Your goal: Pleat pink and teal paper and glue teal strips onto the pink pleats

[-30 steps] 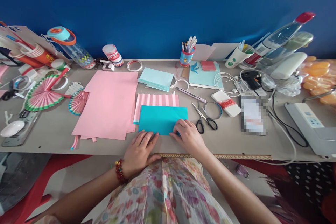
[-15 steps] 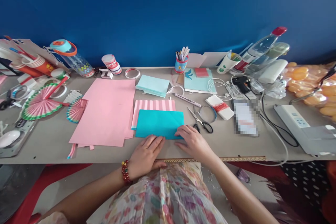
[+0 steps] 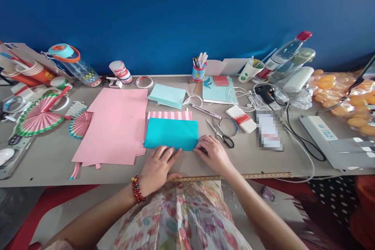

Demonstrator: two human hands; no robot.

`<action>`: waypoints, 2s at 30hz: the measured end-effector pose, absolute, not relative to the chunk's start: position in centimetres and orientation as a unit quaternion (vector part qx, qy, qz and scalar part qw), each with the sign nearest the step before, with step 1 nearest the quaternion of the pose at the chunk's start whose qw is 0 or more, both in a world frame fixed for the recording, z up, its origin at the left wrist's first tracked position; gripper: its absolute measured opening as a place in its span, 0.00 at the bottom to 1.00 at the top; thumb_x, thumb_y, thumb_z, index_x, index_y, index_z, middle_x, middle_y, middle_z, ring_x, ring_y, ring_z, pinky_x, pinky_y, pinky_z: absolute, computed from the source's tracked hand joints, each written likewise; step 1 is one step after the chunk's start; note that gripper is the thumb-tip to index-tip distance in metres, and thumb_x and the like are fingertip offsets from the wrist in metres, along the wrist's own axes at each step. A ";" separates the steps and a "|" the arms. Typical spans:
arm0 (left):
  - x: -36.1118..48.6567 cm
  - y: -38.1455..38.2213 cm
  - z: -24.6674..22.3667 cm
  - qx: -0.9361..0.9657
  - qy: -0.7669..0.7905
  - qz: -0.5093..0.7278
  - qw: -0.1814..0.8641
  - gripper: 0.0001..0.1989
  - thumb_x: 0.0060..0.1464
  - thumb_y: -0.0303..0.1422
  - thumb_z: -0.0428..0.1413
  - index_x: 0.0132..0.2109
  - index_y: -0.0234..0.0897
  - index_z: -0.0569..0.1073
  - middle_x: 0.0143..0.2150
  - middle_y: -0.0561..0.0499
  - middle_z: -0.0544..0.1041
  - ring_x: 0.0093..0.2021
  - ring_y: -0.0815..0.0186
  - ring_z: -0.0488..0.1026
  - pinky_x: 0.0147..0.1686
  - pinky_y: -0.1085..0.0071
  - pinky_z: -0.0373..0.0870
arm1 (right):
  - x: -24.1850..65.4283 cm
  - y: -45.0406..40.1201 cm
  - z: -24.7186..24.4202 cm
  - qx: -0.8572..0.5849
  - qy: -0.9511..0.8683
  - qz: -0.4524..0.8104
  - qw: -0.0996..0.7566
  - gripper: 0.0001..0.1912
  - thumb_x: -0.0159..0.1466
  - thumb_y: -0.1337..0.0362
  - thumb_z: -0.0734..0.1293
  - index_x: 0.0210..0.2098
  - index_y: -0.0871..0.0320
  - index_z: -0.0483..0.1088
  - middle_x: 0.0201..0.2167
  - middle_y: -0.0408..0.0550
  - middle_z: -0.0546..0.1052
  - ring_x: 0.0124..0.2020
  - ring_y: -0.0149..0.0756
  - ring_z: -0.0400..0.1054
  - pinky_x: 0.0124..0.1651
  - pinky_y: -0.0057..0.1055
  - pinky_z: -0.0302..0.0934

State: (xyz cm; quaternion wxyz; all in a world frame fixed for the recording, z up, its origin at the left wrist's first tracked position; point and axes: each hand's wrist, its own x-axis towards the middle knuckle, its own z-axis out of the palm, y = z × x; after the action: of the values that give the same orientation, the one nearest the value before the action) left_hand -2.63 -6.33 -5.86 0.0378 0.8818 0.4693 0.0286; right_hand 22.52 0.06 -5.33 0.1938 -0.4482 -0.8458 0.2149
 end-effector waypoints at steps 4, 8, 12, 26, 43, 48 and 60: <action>-2.6 -6.3 -5.9 0.880 0.471 0.032 0.045 0.39 0.60 0.57 0.45 0.70 0.42 0.55 0.60 0.44 0.68 0.57 0.51 0.61 0.57 0.55 0.59 | 22.6 -0.1 -5.5 -0.482 -0.833 0.201 0.182 0.06 0.64 0.64 0.69 0.30 0.57 0.70 0.38 0.48 0.73 0.38 0.39 0.66 0.45 0.36 0.58; -2.6 -6.3 -5.9 0.880 0.471 0.032 0.045 0.38 0.60 0.57 0.45 0.70 0.42 0.55 0.59 0.44 0.69 0.56 0.51 0.61 0.57 0.55 0.60 | 22.9 0.0 -5.4 -0.499 -0.829 0.188 0.168 0.07 0.64 0.63 0.70 0.30 0.57 0.71 0.38 0.47 0.73 0.38 0.39 0.65 0.45 0.36 0.57; -2.5 -6.3 -5.8 0.879 0.474 0.033 0.041 0.37 0.60 0.56 0.46 0.69 0.43 0.57 0.60 0.44 0.69 0.56 0.51 0.61 0.56 0.54 0.60 | 23.0 0.1 -5.2 -0.503 -0.829 0.189 0.156 0.06 0.63 0.64 0.70 0.30 0.56 0.71 0.38 0.46 0.73 0.40 0.40 0.64 0.46 0.36 0.57; -2.3 -6.3 -5.5 0.878 0.478 0.011 0.040 0.38 0.58 0.56 0.50 0.69 0.43 0.57 0.60 0.44 0.68 0.57 0.51 0.61 0.57 0.54 0.60 | 22.7 -0.7 -4.2 -0.509 -0.830 0.155 0.165 0.04 0.65 0.66 0.66 0.38 0.57 0.72 0.41 0.51 0.74 0.43 0.42 0.67 0.49 0.40 0.61; -2.1 -6.4 -5.5 0.870 0.488 0.034 0.053 0.37 0.59 0.55 0.50 0.69 0.43 0.57 0.60 0.44 0.69 0.57 0.51 0.61 0.57 0.54 0.61 | 23.3 -5.5 -5.4 -0.501 -0.856 0.062 0.116 0.23 0.70 0.63 0.60 0.63 0.44 0.64 0.68 0.43 0.60 0.65 0.50 0.55 0.67 0.56 0.48; -2.4 -6.7 -5.9 0.867 0.493 0.049 0.058 0.36 0.61 0.54 0.47 0.70 0.41 0.56 0.62 0.44 0.67 0.59 0.52 0.61 0.60 0.55 0.59 | 23.2 -5.7 -5.6 -0.501 -0.853 0.062 0.131 0.22 0.70 0.63 0.59 0.62 0.48 0.66 0.67 0.43 0.62 0.65 0.49 0.56 0.67 0.53 0.50; -6.5 -8.7 -5.6 0.828 0.558 0.056 -0.012 0.38 0.61 0.53 0.48 0.68 0.29 0.59 0.64 0.38 0.66 0.61 0.47 0.62 0.65 0.47 0.49 | 23.6 -5.6 -6.8 -0.481 -0.864 0.033 0.141 0.24 0.69 0.64 0.59 0.64 0.50 0.63 0.67 0.42 0.62 0.65 0.48 0.56 0.68 0.54 0.48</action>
State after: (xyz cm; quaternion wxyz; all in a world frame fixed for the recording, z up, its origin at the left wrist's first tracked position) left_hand -6.49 -8.70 -5.59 -0.0124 0.8276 0.5584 0.0557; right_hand 23.56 -5.64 -6.78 0.1409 -0.4814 -0.8645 0.0331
